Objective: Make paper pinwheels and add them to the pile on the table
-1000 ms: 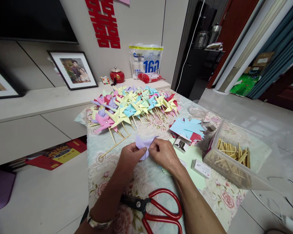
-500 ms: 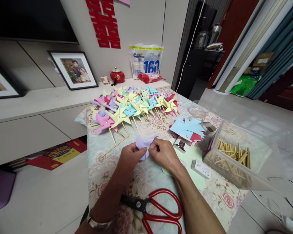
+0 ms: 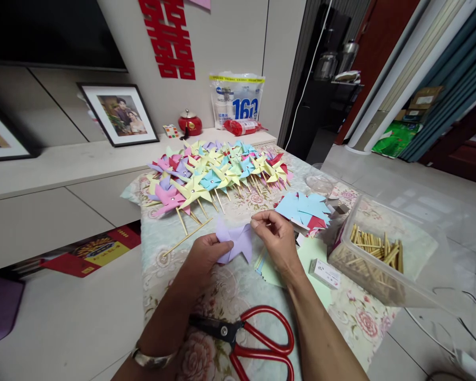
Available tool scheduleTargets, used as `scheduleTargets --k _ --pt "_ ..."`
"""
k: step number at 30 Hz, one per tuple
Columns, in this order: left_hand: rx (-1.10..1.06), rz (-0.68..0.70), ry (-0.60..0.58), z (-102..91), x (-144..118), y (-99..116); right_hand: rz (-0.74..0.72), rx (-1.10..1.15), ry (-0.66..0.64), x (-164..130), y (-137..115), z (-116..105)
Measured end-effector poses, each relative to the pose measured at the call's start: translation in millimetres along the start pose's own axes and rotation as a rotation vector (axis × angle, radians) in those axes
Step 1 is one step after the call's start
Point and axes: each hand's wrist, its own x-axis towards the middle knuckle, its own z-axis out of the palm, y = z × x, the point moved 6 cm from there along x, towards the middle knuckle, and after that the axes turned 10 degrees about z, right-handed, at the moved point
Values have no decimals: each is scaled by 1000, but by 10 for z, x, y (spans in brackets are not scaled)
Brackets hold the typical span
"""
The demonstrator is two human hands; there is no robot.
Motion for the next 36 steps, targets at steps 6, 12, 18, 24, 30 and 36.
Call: scheduleTargets --k 6,12,18,24,30,36 --pt "126 -64 -244 -18 26 89 53 7 -299 -60 -33 155" --pt "323 -45 -396 -68 120 260 84 -165 -452 -160 -10 307" --pt "486 -40 -498 6 177 336 65 -217 -486 -184 36 360" --pt "559 -16 -494 82 199 400 69 -279 -482 -186 40 365" --pt "613 -8 -551 101 232 415 99 -237 -478 -183 67 364" --pt "394 -10 -595 69 211 471 192 -28 -438 -159 87 317"
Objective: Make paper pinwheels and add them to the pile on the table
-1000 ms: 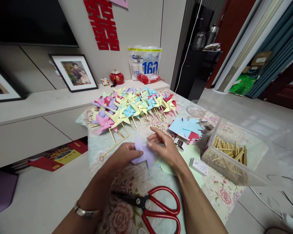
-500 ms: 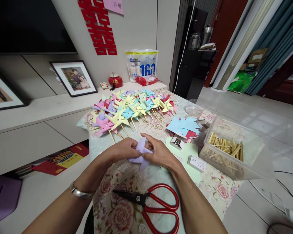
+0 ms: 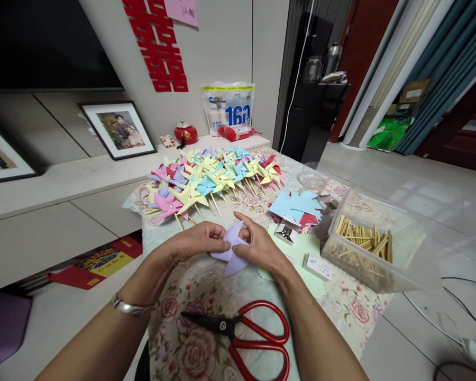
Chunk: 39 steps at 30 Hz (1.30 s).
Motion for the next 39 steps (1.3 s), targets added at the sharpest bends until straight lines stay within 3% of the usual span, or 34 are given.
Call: scheduleTargets --k 5,9,11,16,20,25,31,39 --pt "-274 74 225 1 -62 -52 7 232 97 5 -58 -67" --pt "-511 127 330 229 -36 -137 -22 332 167 32 -52 -124" --pt "-613 170 328 368 10 -150 -34 349 192 50 -28 -154" --pt "-635 181 606 415 49 -249 -59 347 210 77 7 -179" --pt "-580 160 703 397 26 -313 -42 302 210 84 14 -160" --pt "-568 149 738 349 -21 -392 31 250 166 99 50 -146" --pt "-668 166 667 286 -33 -470 33 224 158 136 100 -160" --pt "-829 123 623 223 -102 -430 -124 126 278 122 57 -233"
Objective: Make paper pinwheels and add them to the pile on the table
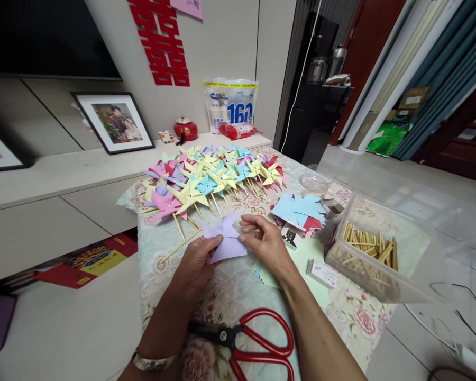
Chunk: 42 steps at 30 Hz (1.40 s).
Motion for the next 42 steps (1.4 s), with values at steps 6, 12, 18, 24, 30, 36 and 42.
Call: scheduleTargets --k 6,12,18,24,30,36,42 --pt "-36 -49 50 -89 9 -13 -201 -214 -201 -120 -200 54" --pt "-55 -58 14 -66 8 -8 -205 -333 -309 -157 -214 96" --pt "25 19 15 -73 50 -17 -154 -316 -298 -121 -168 87" --pt "153 94 34 -128 87 -69 -80 -332 -301 -98 -110 115" --pt "260 136 48 -81 49 -41 -94 -371 -251 -103 -115 162" --pt "276 151 31 -28 25 -30 -129 -425 -175 -113 -127 205" --pt "296 149 68 -15 21 -14 -75 -443 -77 -94 -62 208"
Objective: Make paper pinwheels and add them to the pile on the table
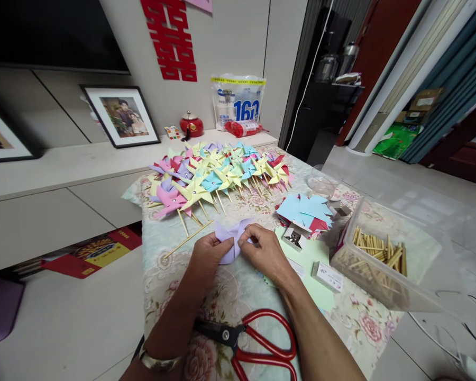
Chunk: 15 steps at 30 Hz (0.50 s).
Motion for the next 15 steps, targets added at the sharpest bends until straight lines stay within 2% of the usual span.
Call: scheduleTargets --k 5,15 --pt "3 -4 1 0 3 -6 46 -33 54 5 48 -6" --pt "22 -7 16 13 0 15 -16 -140 98 6 4 -14"
